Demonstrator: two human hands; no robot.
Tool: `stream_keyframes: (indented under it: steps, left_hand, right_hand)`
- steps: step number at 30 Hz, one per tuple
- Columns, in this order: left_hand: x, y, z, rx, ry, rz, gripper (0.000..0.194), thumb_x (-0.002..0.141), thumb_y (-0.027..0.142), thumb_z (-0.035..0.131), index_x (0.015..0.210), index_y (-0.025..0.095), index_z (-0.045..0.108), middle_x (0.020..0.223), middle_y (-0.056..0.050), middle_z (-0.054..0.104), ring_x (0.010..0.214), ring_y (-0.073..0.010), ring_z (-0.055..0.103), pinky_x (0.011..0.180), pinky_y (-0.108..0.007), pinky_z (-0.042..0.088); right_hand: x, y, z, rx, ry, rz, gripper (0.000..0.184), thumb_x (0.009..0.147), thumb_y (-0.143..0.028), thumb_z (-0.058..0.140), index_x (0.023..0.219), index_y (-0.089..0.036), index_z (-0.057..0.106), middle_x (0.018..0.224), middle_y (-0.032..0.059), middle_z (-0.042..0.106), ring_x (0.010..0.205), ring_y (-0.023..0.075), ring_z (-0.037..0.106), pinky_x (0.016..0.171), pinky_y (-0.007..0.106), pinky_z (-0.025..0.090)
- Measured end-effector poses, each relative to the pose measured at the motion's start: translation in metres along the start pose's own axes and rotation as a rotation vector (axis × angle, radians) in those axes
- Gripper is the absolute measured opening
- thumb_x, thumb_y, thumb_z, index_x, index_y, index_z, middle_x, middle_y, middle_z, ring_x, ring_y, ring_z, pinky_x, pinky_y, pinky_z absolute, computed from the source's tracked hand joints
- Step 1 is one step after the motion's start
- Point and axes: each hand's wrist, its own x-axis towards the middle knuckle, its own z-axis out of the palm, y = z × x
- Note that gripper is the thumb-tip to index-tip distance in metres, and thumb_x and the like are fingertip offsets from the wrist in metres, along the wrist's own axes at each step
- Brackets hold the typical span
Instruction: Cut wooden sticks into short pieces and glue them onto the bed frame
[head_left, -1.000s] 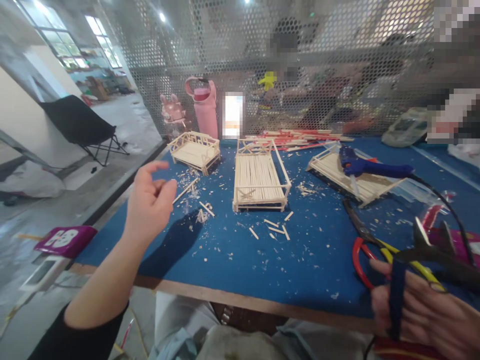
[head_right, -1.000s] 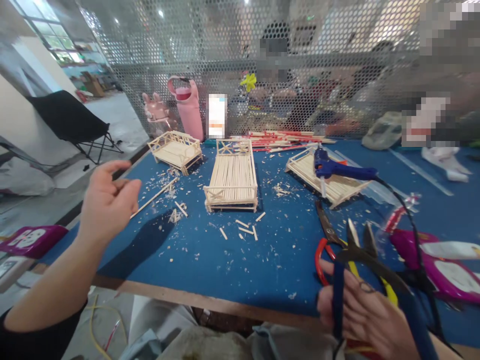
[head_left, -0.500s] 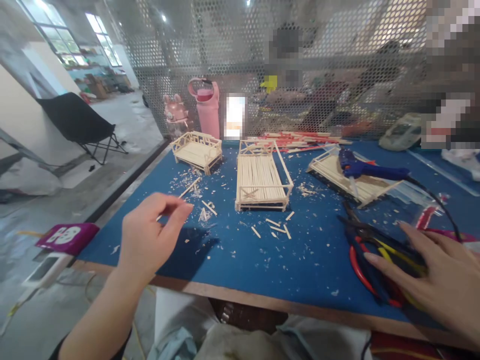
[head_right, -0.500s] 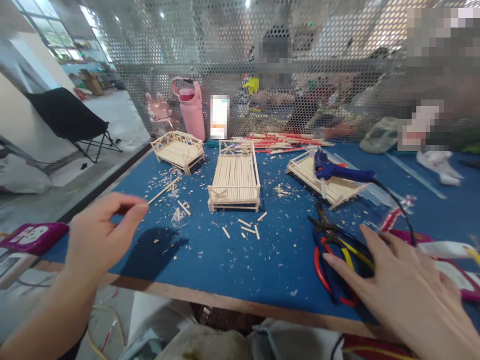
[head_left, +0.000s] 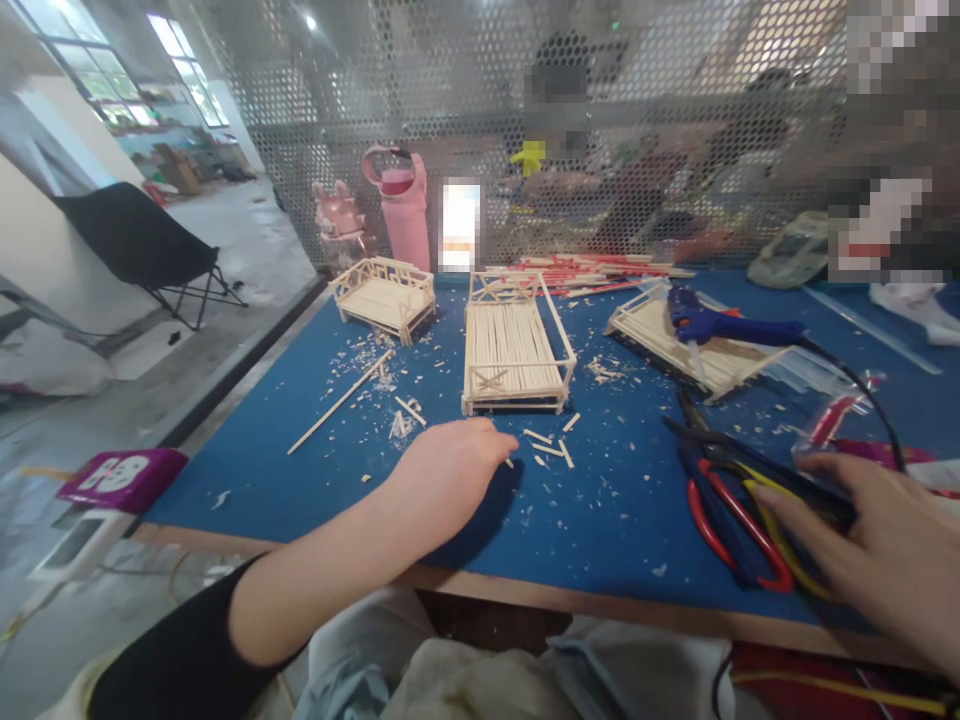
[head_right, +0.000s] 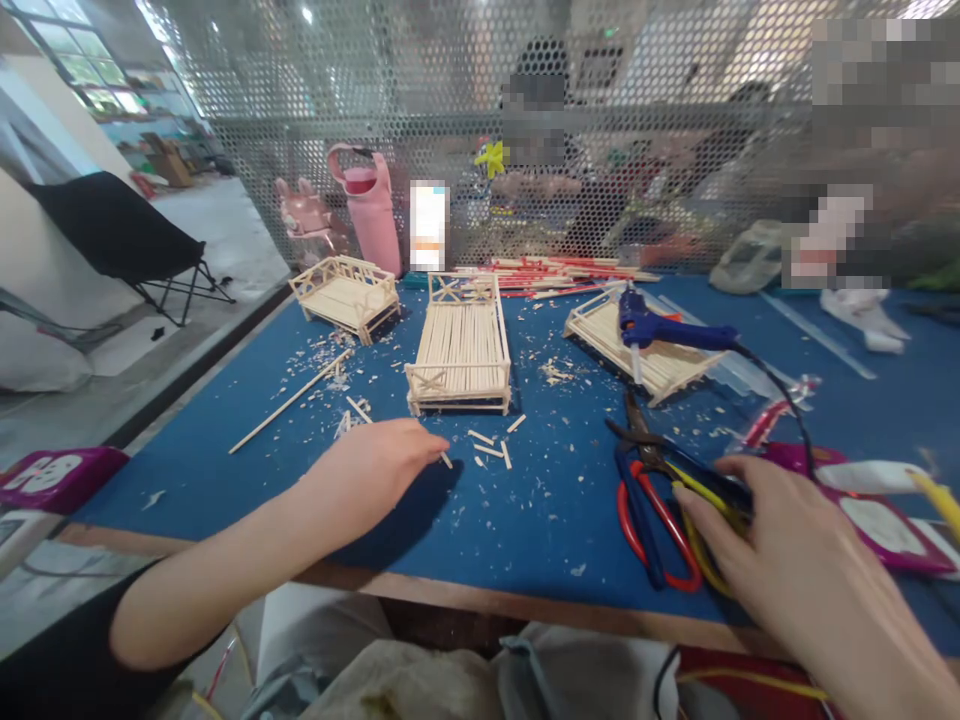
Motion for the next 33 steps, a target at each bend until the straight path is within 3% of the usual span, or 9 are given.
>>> stream_keyframes:
  steps: [4,8,14,20,28,33]
  left_hand:
    - [0.038,0.012,0.003,0.105,-0.186,-0.023,0.029,0.083,0.002,0.045,0.098,0.012,0.067,0.088,-0.009,0.068,0.084,-0.0213,0.066,0.077,-0.035,0.054]
    - [0.057,0.022,0.009,0.178,-0.237,-0.056,0.025,0.083,0.002,0.044,0.089,0.008,0.067,0.085,-0.013,0.066,0.079,-0.0239,0.067,0.071,-0.038,0.055]
    - [0.042,0.013,0.002,0.146,-0.165,-0.098,0.027,0.085,0.002,0.039,0.094,0.011,0.063,0.094,-0.01,0.064,0.086,-0.0215,0.065,0.073,-0.034,0.054]
    - [0.026,0.002,0.006,0.12,-0.163,-0.083,0.029,0.086,0.004,0.04,0.099,0.013,0.064,0.09,-0.008,0.063,0.083,-0.019,0.065,0.073,-0.031,0.053]
    - [0.046,0.012,0.016,0.155,-0.185,-0.073,0.022,0.087,0.008,0.042,0.087,0.014,0.063,0.088,-0.007,0.062,0.075,-0.0201,0.066,0.063,-0.03,0.052]
    - [0.029,0.008,0.014,0.116,-0.066,-0.086,0.022,0.09,0.009,0.039,0.095,0.014,0.06,0.091,-0.006,0.064,0.085,-0.0196,0.064,0.072,-0.031,0.053]
  right_hand:
    - [-0.001,0.016,0.016,0.102,-0.112,0.0,0.059,0.067,-0.059,0.038,0.103,-0.015,0.053,0.102,0.0211,0.065,0.094,0.0366,0.062,0.079,0.048,0.049]
    - [0.0,0.017,0.017,0.103,-0.144,0.038,0.065,0.067,-0.062,0.04,0.108,-0.014,0.053,0.1,0.0201,0.066,0.09,0.0357,0.064,0.076,0.047,0.05]
    - [0.002,0.017,0.018,0.053,-0.115,-0.037,0.06,0.071,-0.06,0.039,0.107,-0.015,0.055,0.098,0.0185,0.066,0.09,0.0356,0.063,0.076,0.046,0.049]
    - [-0.006,0.005,0.009,0.048,0.08,-0.004,0.048,0.072,-0.058,0.034,0.09,-0.02,0.058,0.087,0.0173,0.066,0.083,0.0352,0.061,0.077,0.048,0.047]
    - [-0.011,-0.002,0.017,-0.065,-0.05,-0.105,0.05,0.077,-0.053,0.033,0.096,-0.017,0.062,0.09,0.0156,0.065,0.085,0.034,0.06,0.076,0.046,0.046]
    - [-0.012,-0.002,0.015,-0.112,0.003,-0.066,0.056,0.078,-0.056,0.034,0.104,-0.014,0.06,0.091,0.0171,0.064,0.085,0.0341,0.059,0.075,0.044,0.047]
